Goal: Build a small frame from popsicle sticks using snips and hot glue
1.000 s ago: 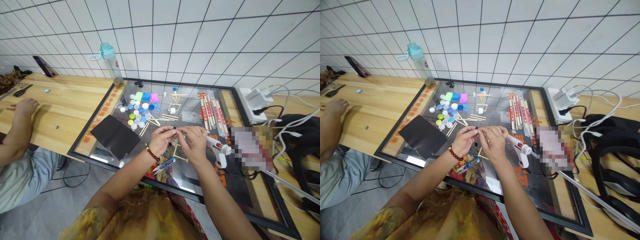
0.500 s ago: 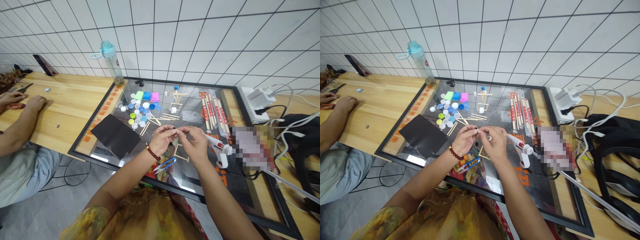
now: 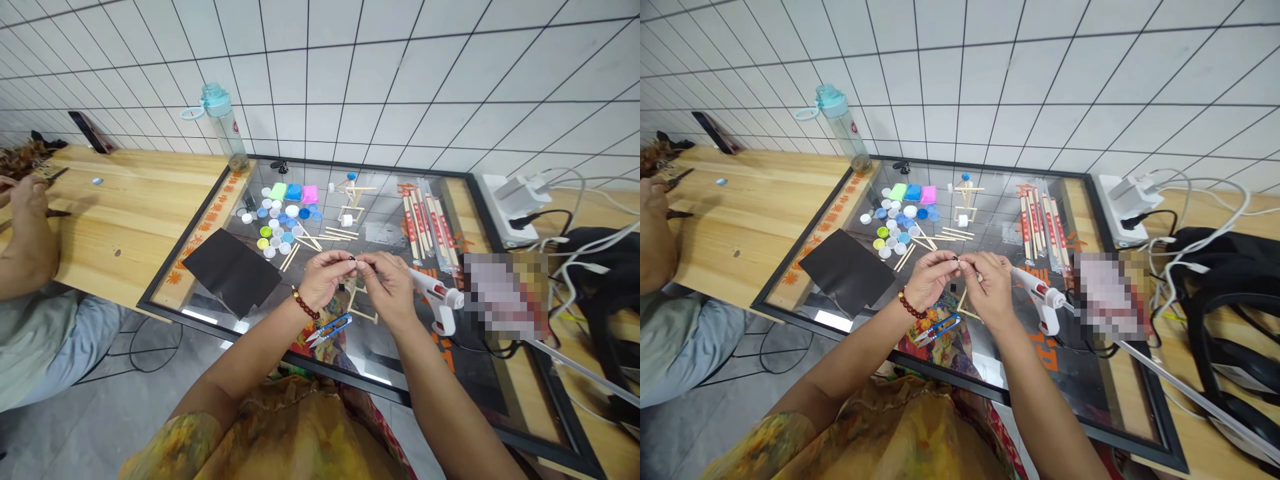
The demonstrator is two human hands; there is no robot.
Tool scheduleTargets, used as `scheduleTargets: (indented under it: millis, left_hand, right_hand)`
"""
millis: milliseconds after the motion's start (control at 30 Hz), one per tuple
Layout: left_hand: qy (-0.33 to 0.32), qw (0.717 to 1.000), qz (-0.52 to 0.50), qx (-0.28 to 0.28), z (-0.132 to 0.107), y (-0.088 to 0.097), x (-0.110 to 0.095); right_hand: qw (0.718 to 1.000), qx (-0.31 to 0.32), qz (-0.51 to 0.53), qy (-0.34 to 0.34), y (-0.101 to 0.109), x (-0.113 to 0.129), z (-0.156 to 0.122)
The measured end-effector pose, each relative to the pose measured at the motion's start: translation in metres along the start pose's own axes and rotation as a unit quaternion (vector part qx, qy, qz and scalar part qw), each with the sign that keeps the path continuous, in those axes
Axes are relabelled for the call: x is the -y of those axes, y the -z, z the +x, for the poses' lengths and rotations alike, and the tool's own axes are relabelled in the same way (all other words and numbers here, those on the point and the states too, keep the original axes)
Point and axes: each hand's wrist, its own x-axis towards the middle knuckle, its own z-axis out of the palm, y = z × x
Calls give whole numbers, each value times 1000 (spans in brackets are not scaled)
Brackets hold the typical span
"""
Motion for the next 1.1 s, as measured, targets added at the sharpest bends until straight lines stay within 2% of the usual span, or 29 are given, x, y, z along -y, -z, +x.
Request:
scheduleTargets:
  millis: [467, 1100]
  left_hand:
    - [-17, 1000, 11, 16, 1, 2, 0]
    - [2, 1000, -6, 12, 2, 2, -2]
  right_hand:
    - [1000, -10, -25, 13, -2, 2, -1]
    - [1000, -13, -14, 11, -1, 4, -1]
